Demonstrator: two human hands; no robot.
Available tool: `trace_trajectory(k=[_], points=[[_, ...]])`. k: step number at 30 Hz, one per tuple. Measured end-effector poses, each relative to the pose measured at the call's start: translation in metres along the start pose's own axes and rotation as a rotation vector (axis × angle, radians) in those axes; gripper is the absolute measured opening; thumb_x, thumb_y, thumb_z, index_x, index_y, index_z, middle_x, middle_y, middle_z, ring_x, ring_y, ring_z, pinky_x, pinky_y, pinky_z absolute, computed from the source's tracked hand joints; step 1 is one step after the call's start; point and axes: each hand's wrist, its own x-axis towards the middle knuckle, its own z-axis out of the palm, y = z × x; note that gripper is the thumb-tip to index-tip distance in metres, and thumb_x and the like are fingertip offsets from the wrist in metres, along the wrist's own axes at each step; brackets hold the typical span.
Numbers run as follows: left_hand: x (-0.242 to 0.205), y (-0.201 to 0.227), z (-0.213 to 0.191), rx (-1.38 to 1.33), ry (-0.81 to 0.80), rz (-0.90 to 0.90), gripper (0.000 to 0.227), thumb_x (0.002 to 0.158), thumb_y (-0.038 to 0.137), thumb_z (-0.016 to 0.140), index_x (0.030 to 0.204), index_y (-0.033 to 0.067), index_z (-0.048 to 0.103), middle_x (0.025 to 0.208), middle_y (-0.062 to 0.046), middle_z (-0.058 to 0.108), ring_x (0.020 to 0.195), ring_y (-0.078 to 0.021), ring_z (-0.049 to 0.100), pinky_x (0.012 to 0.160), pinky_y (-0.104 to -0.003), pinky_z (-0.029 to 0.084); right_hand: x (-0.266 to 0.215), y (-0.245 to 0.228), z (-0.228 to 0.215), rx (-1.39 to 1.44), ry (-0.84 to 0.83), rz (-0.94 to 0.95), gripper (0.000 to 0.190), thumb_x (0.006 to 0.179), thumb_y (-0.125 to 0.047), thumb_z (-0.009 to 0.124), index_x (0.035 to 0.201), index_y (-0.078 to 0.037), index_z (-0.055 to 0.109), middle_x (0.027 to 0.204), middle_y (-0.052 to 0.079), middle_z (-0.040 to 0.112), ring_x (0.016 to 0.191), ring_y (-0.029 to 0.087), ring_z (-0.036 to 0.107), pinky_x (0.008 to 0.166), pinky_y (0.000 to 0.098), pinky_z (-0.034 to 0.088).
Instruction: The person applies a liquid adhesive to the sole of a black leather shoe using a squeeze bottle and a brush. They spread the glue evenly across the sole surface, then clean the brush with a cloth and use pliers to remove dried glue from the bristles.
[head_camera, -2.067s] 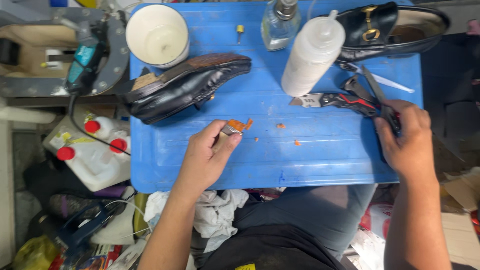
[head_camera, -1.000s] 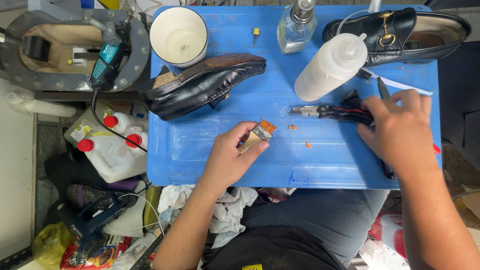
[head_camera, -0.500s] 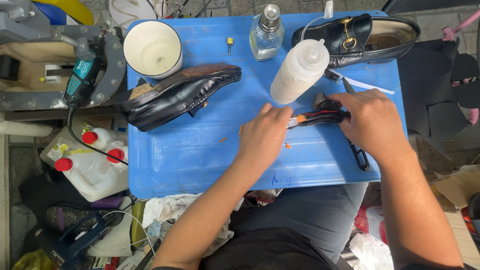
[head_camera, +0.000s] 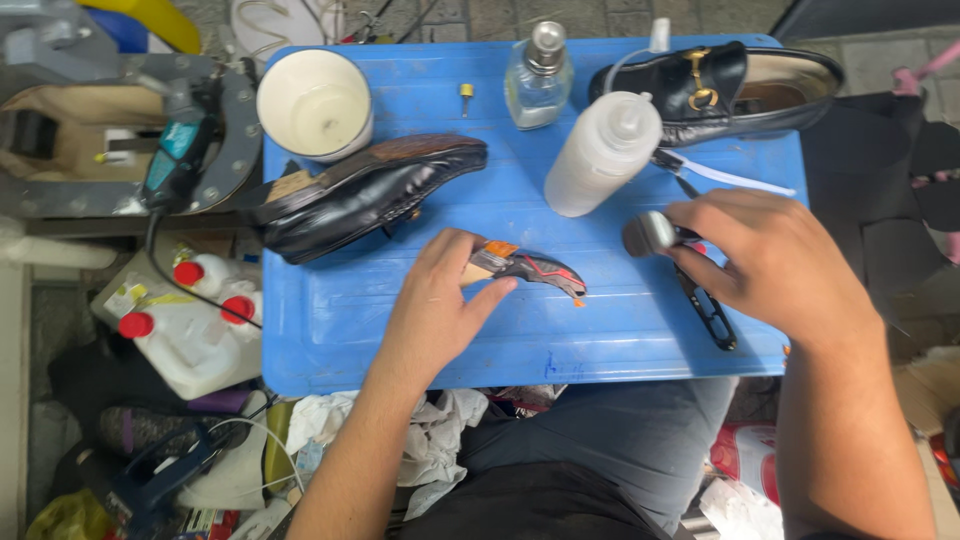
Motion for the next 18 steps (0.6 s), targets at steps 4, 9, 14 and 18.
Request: trace_trajectory(k=[4, 9, 14, 18], points=[[-0.008, -0.011, -0.005, -0.248, -0.104, -0.197, 0.046, 0.088, 0.026, 0.075, 0.120, 0.0011, 0.054, 0.114, -0.013, 0.065, 0.100, -0.0281, 0.067, 0.073, -0.039, 0.054, -0.004, -0.006, 0.009, 0.102, 0.160, -0.251, 0.035, 0.084, -0.008, 0.077, 0.111, -0.003, 0.055, 0.105, 0.012, 0.073, 0.091, 0.035, 0.070, 0.075, 0.0413, 0.056], [-0.017, -0.027, -0.008, -0.490, -0.036, -0.066, 0.036, 0.104, 0.020, 0.064, 0.131, -0.0001, 0.052, 0.119, -0.013, 0.065, 0.108, -0.0237, 0.065, 0.091, -0.036, 0.053, -0.008, -0.017, 0.027, 0.243, 0.198, -0.163, 0.040, 0.084, -0.017, 0.079, 0.113, -0.005, 0.053, 0.114, 0.017, 0.074, 0.083, 0.027, 0.075, 0.068, 0.0320, 0.059], [-0.029, -0.031, -0.008, -0.494, -0.057, -0.365, 0.028, 0.106, 0.021, 0.057, 0.127, 0.0026, 0.056, 0.092, -0.009, 0.061, 0.079, -0.0165, 0.060, 0.070, -0.029, 0.051, -0.002, -0.047, 0.027, 0.290, 0.168, 0.001, 0.039, 0.096, -0.015, 0.071, 0.127, -0.003, 0.051, 0.109, 0.021, 0.073, 0.089, 0.029, 0.076, 0.071, 0.0333, 0.060], [-0.038, -0.034, -0.016, -0.582, 0.090, -0.238, 0.024, 0.104, 0.017, 0.061, 0.121, 0.0004, 0.061, 0.100, -0.004, 0.059, 0.080, -0.0104, 0.061, 0.066, -0.026, 0.055, 0.006, -0.085, 0.030, 0.224, -0.077, 0.361, 0.044, 0.088, -0.019, 0.075, 0.125, -0.006, 0.056, 0.084, 0.021, 0.075, 0.072, 0.034, 0.074, 0.060, 0.0430, 0.057]])
